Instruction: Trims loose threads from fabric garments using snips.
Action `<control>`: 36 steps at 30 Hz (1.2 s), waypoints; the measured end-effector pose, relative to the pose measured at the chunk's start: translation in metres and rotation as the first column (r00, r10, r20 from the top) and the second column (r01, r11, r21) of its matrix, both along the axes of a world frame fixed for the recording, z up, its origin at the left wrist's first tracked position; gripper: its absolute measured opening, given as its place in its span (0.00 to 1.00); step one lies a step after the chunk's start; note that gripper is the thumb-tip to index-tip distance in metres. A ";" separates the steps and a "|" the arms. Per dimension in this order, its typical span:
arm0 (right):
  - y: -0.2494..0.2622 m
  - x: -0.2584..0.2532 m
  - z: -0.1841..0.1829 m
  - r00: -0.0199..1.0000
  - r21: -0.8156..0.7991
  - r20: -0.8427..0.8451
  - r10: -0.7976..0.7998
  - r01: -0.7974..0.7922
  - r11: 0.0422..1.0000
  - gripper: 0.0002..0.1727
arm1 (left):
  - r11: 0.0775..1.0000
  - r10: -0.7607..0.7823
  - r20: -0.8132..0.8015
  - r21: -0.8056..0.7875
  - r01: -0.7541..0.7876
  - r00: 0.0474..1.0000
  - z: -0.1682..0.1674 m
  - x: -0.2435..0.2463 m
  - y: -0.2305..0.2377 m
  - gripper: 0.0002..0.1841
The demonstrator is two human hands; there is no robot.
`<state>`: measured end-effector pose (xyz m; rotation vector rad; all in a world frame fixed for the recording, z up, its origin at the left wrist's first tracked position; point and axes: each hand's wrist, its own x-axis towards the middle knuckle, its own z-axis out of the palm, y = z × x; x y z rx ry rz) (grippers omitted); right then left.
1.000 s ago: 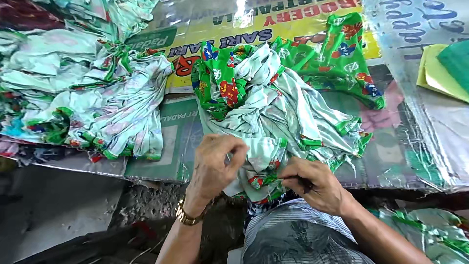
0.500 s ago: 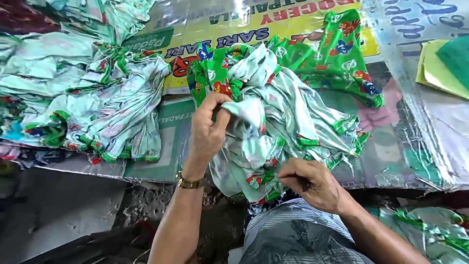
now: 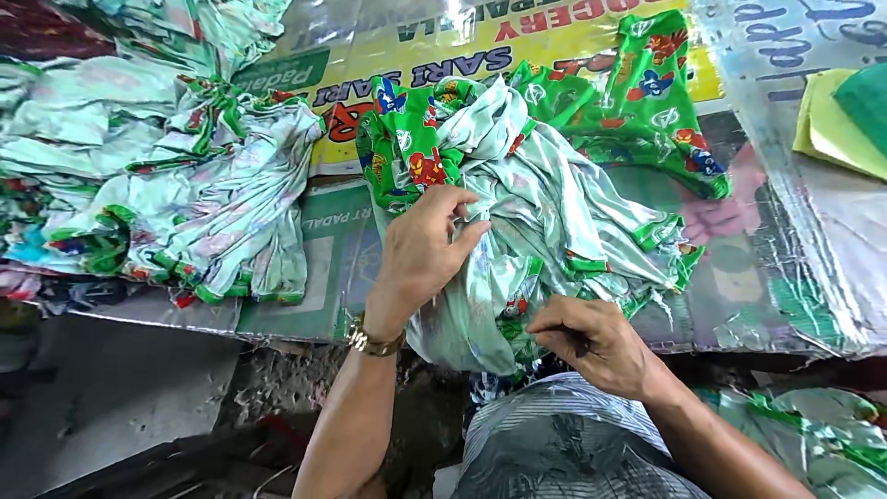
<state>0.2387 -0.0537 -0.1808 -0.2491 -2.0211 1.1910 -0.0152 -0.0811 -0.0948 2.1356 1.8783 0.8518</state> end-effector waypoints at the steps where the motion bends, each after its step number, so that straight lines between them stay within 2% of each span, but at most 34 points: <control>1: 0.000 0.000 0.000 1.000 0.006 0.002 -0.002 0.002 1.000 0.09 | 0.999 0.043 -0.163 -0.022 -0.047 0.986 -0.001 0.000 0.008 0.18; 2: 0.000 0.000 -0.001 1.000 0.008 0.001 -0.002 0.002 1.000 0.09 | 0.997 0.056 -0.234 -0.045 -0.068 0.971 -0.004 -0.002 0.018 0.16; 3: 0.000 0.001 -0.001 1.000 0.006 0.000 0.002 -0.002 1.000 0.09 | 0.995 0.065 -0.226 -0.054 -0.079 0.972 -0.007 -0.007 0.028 0.12; 6: 0.001 0.001 0.000 1.000 0.000 -0.002 0.014 -0.014 1.000 0.09 | 0.997 0.066 -0.041 -0.033 -0.068 0.997 -0.001 -0.016 0.038 0.11; 7: 0.001 0.001 0.000 1.000 0.002 0.002 0.013 -0.013 1.000 0.09 | 0.998 0.060 -0.056 0.009 -0.059 0.997 0.001 -0.016 0.040 0.11; 9: 0.002 0.000 0.001 1.000 0.018 0.018 0.017 -0.017 1.000 0.09 | 0.994 0.054 -0.267 0.104 -0.027 0.962 0.003 -0.014 0.052 0.13; 11: 0.002 -0.001 0.002 0.999 0.041 0.042 0.017 -0.019 0.999 0.09 | 0.988 0.090 -0.506 0.152 -0.015 0.858 -0.004 -0.017 0.074 0.19; 12: 0.002 -0.001 0.001 0.999 0.052 0.049 0.016 -0.019 0.998 0.09 | 0.989 0.098 -0.570 0.150 -0.014 0.815 -0.008 -0.023 0.085 0.20; 16: 0.002 -0.001 0.000 0.998 0.073 0.062 0.009 -0.014 0.997 0.08 | 0.984 0.170 -0.614 0.141 -0.104 0.770 -0.006 -0.042 0.119 0.14; 20: 0.000 0.007 0.008 0.997 0.123 0.066 -0.027 0.018 0.992 0.08 | 0.984 0.128 -0.609 0.175 -0.026 0.783 -0.011 -0.041 0.134 0.17; 23: 0.013 0.020 0.035 0.963 0.327 0.137 -0.233 0.178 0.928 0.09 | 0.977 0.087 -0.599 0.206 0.048 0.796 -0.027 -0.042 0.137 0.15; 25: 0.031 0.023 0.055 0.893 0.529 0.205 -0.400 0.242 0.813 0.12 | 0.978 0.093 -0.580 0.205 0.034 0.809 -0.028 -0.041 0.137 0.16; 27: 0.052 0.018 0.066 0.806 0.669 0.307 -0.507 0.196 0.717 0.16 | 0.980 0.098 -0.520 0.198 0.009 0.848 -0.026 -0.040 0.136 0.18; 29: 0.069 0.015 0.064 0.733 0.729 0.388 -0.560 0.128 0.673 0.08 | 0.985 0.089 -0.410 0.174 -0.018 0.908 -0.021 -0.041 0.132 0.22; 30: 0.075 0.016 0.062 0.718 0.732 0.410 -0.562 0.108 0.672 0.05 | 0.987 0.081 -0.354 0.156 -0.026 0.932 -0.017 -0.042 0.131 0.23; 32: 0.080 0.026 0.062 0.735 0.686 0.438 -0.518 0.099 0.721 0.05 | 0.995 0.054 -0.254 0.093 -0.031 0.966 -0.010 -0.049 0.129 0.28; 36: 0.080 0.050 0.057 0.815 0.501 0.391 -0.428 0.202 0.842 0.05 | 0.996 0.082 -0.100 0.040 -0.078 0.992 -0.006 -0.056 0.129 0.28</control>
